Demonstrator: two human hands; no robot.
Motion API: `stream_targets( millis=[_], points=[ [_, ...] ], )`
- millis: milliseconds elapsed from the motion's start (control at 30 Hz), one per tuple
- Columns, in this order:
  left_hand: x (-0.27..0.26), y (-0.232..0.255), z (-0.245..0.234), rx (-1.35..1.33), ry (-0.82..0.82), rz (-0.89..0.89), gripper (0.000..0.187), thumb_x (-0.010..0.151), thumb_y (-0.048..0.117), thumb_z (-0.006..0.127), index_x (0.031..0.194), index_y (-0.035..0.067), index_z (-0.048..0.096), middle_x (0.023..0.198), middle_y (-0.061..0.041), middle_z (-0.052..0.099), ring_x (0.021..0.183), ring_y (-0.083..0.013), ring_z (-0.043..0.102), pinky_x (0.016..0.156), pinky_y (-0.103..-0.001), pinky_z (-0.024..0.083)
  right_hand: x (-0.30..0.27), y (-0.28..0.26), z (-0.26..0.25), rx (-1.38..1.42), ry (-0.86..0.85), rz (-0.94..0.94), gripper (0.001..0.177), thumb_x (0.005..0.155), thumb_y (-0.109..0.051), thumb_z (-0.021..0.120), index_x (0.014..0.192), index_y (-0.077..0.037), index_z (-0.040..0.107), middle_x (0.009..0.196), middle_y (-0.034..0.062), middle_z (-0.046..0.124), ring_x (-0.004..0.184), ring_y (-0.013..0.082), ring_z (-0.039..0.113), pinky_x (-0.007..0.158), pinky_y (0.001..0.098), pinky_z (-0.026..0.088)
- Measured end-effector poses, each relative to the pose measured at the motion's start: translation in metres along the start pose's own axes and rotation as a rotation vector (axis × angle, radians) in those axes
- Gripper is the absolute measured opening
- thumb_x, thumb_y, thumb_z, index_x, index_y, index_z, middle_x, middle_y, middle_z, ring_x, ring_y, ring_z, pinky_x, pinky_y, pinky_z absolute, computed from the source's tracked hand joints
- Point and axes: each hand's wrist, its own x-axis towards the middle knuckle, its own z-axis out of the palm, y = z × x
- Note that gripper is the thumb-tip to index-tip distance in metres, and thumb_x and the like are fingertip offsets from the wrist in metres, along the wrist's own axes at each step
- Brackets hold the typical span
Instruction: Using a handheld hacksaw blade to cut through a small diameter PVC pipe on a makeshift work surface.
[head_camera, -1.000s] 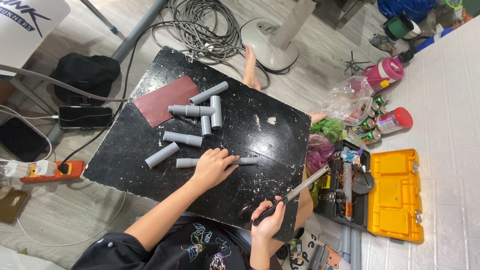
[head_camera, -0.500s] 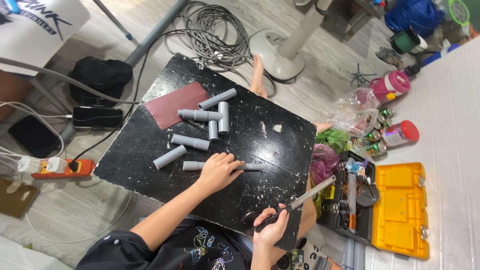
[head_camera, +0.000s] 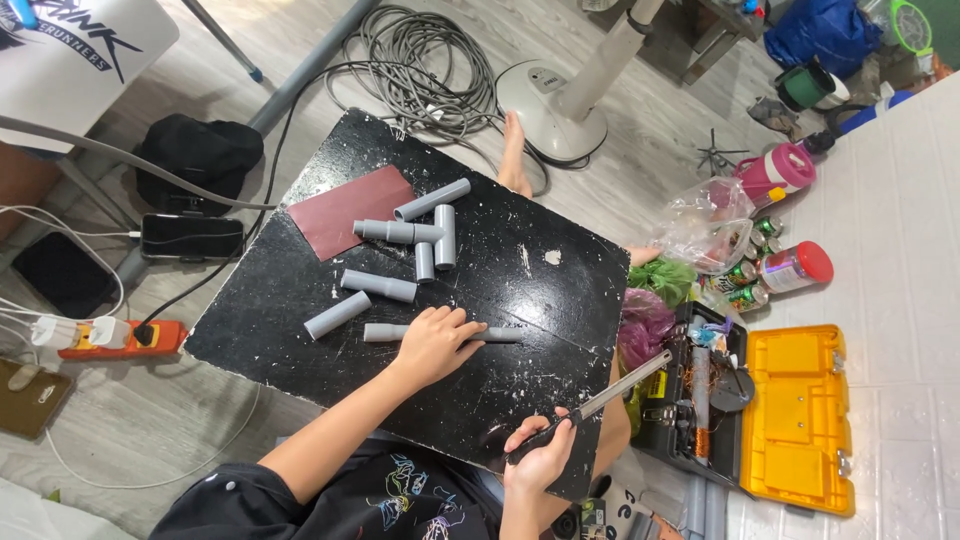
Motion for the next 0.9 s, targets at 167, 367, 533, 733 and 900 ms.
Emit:
stream_targets(
  millis=[167, 367, 533, 733, 900],
  points=[
    [0.0, 0.0, 0.001, 0.003, -0.01, 0.0, 0.021, 0.083, 0.027, 0.071, 0.101, 0.016, 0.072, 0.081, -0.001, 0.055, 0.07, -0.0173, 0.054, 0.067, -0.029, 0.044, -0.001, -0.002, 0.001, 0.019, -0.015, 0.004, 0.025, 0.106, -0.033, 0.033, 0.114, -0.015, 0.049, 0.06, 0.0075, 0.053, 0.036, 0.014, 0.041, 0.03, 0.0241, 0.029],
    [0.0, 0.0, 0.0, 0.007, -0.018, 0.0, 0.022, 0.083, 0.027, 0.071, 0.102, 0.016, 0.073, 0.081, -0.001, 0.055, 0.071, -0.0172, 0.055, 0.068, -0.029, 0.045, -0.005, -0.005, 0.007, -0.003, -0.013, -0.007, 0.025, 0.106, -0.032, 0.032, 0.116, -0.015, 0.048, 0.059, 0.0073, 0.053, 0.034, 0.014, 0.04, 0.029, 0.0241, 0.029],
    [0.0, 0.0, 0.001, 0.016, -0.029, -0.005, 0.022, 0.083, 0.028, 0.071, 0.102, 0.017, 0.073, 0.082, -0.001, 0.055, 0.071, -0.0168, 0.055, 0.068, -0.029, 0.045, -0.011, -0.013, 0.019, -0.058, 0.011, -0.012, 0.025, 0.105, -0.03, 0.032, 0.117, -0.012, 0.047, 0.059, 0.008, 0.051, 0.033, 0.0144, 0.038, 0.028, 0.0239, 0.029],
    [0.001, 0.0, 0.0, -0.005, -0.021, -0.001, 0.023, 0.082, 0.027, 0.071, 0.103, 0.017, 0.072, 0.083, 0.0, 0.055, 0.072, -0.0171, 0.055, 0.069, -0.03, 0.045, -0.018, -0.015, 0.031, -0.249, -0.084, -0.098, 0.024, 0.106, -0.024, 0.032, 0.118, -0.007, 0.045, 0.055, 0.0069, 0.051, 0.03, 0.0123, 0.035, 0.027, 0.024, 0.03],
    [0.0, 0.001, 0.001, 0.022, -0.021, 0.002, 0.024, 0.081, 0.028, 0.072, 0.103, 0.018, 0.072, 0.082, 0.0, 0.056, 0.07, -0.0172, 0.055, 0.067, -0.029, 0.045, -0.02, -0.009, 0.031, -0.398, -0.113, -0.143, 0.017, 0.099, -0.007, 0.046, 0.115, -0.005, 0.048, 0.071, 0.0131, 0.063, 0.033, 0.0086, 0.037, 0.029, 0.0218, 0.029]
  ],
)
